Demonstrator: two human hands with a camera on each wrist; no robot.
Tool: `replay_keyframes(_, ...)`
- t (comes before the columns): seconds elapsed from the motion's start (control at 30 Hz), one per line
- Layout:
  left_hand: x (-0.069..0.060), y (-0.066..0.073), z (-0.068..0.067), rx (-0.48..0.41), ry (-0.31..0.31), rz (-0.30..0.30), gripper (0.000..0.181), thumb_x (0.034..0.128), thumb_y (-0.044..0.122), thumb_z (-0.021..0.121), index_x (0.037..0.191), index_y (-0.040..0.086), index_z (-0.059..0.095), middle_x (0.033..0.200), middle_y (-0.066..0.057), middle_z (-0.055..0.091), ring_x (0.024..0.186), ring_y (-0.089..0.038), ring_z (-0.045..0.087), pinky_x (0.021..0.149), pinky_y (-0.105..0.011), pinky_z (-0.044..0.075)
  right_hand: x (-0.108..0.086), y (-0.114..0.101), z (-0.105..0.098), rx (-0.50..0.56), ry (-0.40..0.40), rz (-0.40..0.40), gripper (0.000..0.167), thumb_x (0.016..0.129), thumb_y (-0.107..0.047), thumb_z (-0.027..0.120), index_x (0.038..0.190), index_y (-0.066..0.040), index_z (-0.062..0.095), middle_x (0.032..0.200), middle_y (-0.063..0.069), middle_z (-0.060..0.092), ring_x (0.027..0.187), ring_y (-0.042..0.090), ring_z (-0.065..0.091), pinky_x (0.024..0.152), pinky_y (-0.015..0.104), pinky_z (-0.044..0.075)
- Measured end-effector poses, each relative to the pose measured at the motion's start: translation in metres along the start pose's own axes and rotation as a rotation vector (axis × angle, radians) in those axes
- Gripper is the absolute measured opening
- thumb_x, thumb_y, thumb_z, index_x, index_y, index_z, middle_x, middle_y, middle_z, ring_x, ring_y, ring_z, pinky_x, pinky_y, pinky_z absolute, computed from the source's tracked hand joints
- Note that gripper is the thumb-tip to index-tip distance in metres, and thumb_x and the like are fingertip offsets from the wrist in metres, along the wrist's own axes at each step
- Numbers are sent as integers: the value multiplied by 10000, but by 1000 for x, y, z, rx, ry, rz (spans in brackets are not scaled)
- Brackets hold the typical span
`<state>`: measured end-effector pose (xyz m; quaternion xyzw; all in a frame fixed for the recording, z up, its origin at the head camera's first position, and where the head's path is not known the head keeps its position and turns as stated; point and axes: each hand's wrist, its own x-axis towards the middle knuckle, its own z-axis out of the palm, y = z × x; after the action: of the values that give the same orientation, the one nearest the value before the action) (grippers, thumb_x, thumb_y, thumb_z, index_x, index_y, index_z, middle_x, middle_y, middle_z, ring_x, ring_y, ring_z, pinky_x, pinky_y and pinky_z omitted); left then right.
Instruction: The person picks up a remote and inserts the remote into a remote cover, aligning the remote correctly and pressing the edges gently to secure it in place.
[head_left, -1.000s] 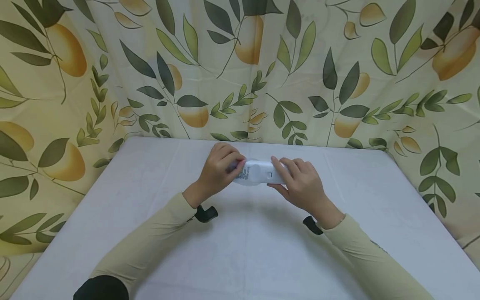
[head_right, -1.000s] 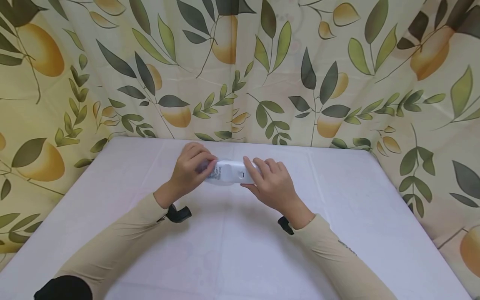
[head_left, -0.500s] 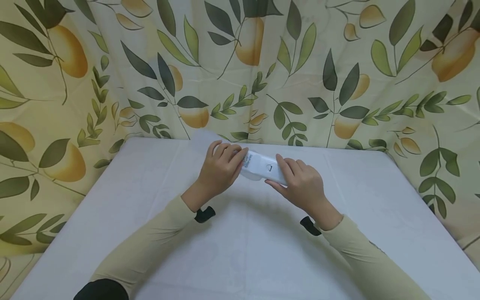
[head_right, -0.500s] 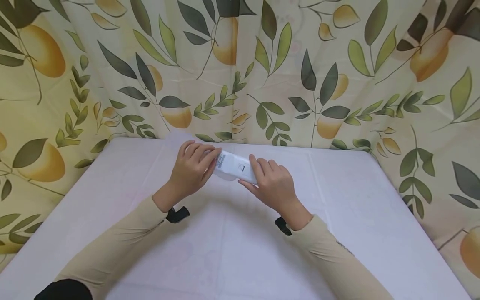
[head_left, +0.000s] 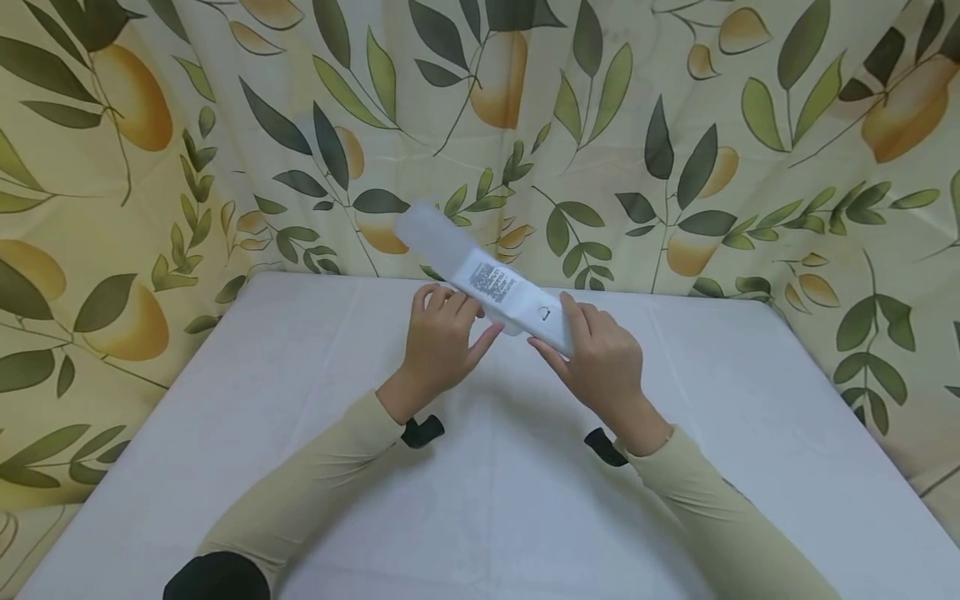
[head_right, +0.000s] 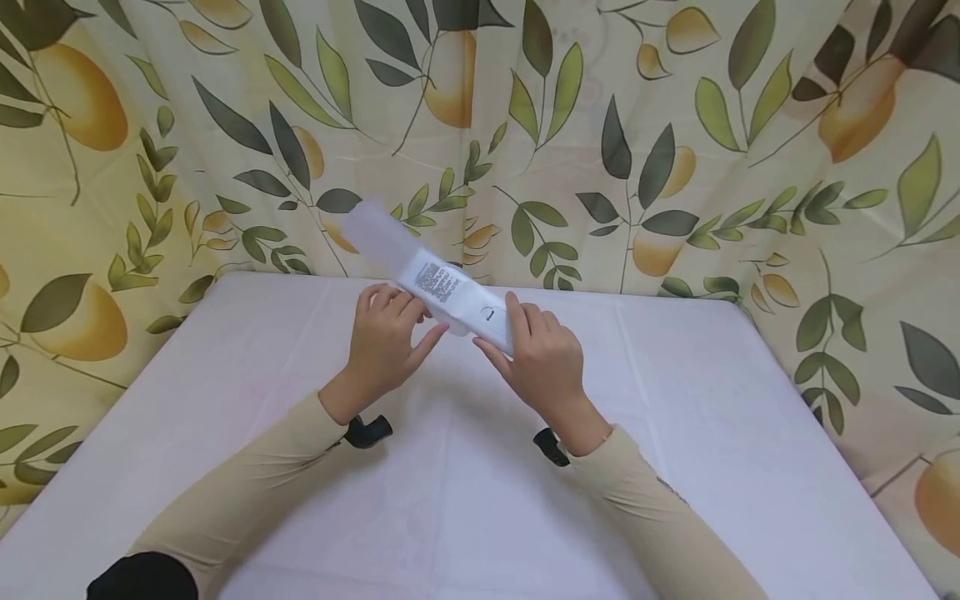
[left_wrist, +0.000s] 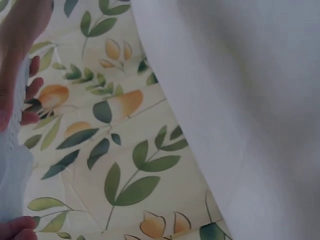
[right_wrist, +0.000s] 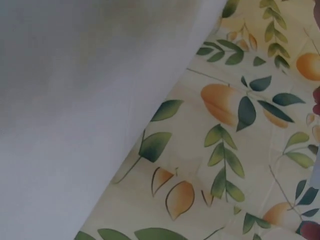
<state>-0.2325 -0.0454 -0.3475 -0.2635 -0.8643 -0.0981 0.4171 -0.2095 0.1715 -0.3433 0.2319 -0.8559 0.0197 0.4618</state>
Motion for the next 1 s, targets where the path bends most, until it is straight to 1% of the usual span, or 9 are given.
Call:
replay_keyframes(0.17,4,2,-1,-19,11,-50,206,865,247,651,786,58,656,745,-52,673,828,-235,564,918,-448,420,2,-5,0,39,-48,-55,686,699,-368,801,1187,47,555,904,216,657,655,308,651,514,372,543)
replay_keyframes(0.27,3,3,1,-14,34,-12,173,856,191,646,748,57,656,745,-53,688,808,-229,575,911,-437,433,0,-4,1,51,-43,-83,689,695,-331,806,1220,32,547,938,210,649,673,310,658,532,379,551)
replay_keyframes(0.4,2,9,4,-28,85,46,157,831,147,662,707,52,656,708,-52,684,750,-212,576,831,-378,467,-1,-4,4,29,-4,-90,679,695,-329,810,1221,13,551,954,203,647,673,318,657,516,368,540)
replay_keyframes(0.57,-1,18,7,-45,124,58,169,811,136,687,667,60,640,666,-38,665,716,-202,570,760,-338,474,0,-7,6,5,9,-68,663,697,-342,812,1205,4,564,949,199,653,664,315,652,491,347,517)
replay_keyframes(0.67,-2,19,8,-34,109,69,143,823,148,681,716,54,671,703,-43,684,727,-196,580,760,-332,474,0,-7,7,1,5,-61,664,694,-345,818,1200,4,567,950,198,652,665,314,644,490,339,509)
replay_keyframes(0.8,-3,15,5,-10,35,99,165,850,205,659,817,52,714,796,-55,722,770,-190,628,786,-344,486,-1,-5,9,-2,11,-80,679,682,-345,830,1200,8,567,970,191,652,708,318,636,511,343,500)
replay_keyframes(0.87,-3,10,3,-1,26,119,171,844,226,657,795,71,710,782,-46,721,753,-183,642,781,-351,497,-2,-2,10,1,18,-104,694,666,-340,842,1199,12,570,984,188,654,752,322,632,546,361,501)
replay_keyframes(0.93,-1,4,-1,5,57,134,168,830,232,660,780,76,699,772,-46,717,736,-191,643,765,-354,506,-4,0,11,7,25,-137,693,662,-337,843,1198,10,573,994,183,657,791,329,621,585,388,499)
replay_keyframes(1.0,2,-3,-4,12,114,130,142,820,210,663,778,77,688,765,-47,700,740,-204,630,752,-354,499,-7,4,13,20,32,-176,658,689,-336,819,1193,10,575,996,181,659,810,337,609,615,412,492)
